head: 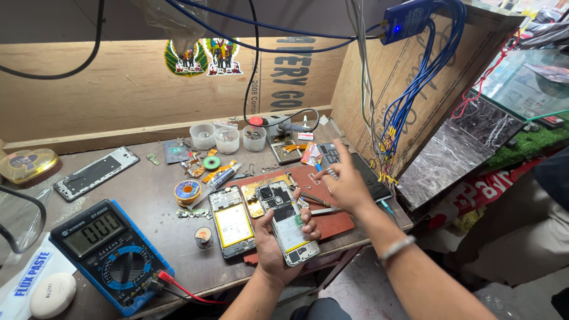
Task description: The person repairs a disassembled smartphone at a cluttered workbench. They hold the phone frame, use a screwdriver to work on internal components, briefly power the phone on and handle its screen, then continue screwdriver work on the internals while a multimeter sits nearby.
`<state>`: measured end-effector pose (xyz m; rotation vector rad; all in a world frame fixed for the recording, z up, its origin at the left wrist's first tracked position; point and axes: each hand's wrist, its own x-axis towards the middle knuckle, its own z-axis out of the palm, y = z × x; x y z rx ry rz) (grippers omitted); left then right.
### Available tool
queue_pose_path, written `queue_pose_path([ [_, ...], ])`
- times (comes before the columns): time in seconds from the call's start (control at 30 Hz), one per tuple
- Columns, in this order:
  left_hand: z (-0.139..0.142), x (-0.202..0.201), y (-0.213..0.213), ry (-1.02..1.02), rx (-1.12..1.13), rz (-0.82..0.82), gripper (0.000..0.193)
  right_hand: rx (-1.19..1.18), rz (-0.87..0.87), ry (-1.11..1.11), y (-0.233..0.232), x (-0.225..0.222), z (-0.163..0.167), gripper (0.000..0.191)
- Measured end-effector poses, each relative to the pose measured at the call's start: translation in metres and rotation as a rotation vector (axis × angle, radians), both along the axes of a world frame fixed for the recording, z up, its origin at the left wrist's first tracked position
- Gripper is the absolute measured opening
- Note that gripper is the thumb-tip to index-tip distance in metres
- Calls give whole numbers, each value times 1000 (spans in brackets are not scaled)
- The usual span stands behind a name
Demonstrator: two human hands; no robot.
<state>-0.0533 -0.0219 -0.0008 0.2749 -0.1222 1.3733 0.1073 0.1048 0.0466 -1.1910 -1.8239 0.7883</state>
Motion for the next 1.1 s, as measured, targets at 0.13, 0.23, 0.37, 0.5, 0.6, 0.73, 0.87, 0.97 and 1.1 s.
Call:
queue_pose_path([
  [0.13, 0, 0, -1, -12, -20, -30, 71, 88, -18, -491, 8, -19, -2, 84],
  [0.23, 0, -1, -1, -30, 14, -59, 72, 50, -42, -608, 6, -29, 3, 82],
  [0.37, -1, 0, 0, -45, 28, -60, 71, 67, -96, -684, 4, -38, 7, 68],
  [0.5, -3, 0, 1, -41, 27, -61, 72, 90, -96, -688, 6, -40, 6, 63],
  [0.6, -3, 0, 1, -18, 28, -50, 72, 112, -52, -678, 10, -40, 6, 63],
  [0.73, -3, 0, 0, -8, 20, -48, 72, 117, -2, -712, 14, -41, 6, 54],
  [0.87, -3, 0, 0, -15, 26, -51, 72, 198, 84, -713, 19, -40, 5, 54],
  [0.97, -2, 0, 0, -10, 31, -49, 73, 204, 137, -658, 24, -36, 4, 58],
  [1.1, -1, -1, 1, -2, 29, -40, 72, 55, 105, -556, 34, -25, -3, 62],
])
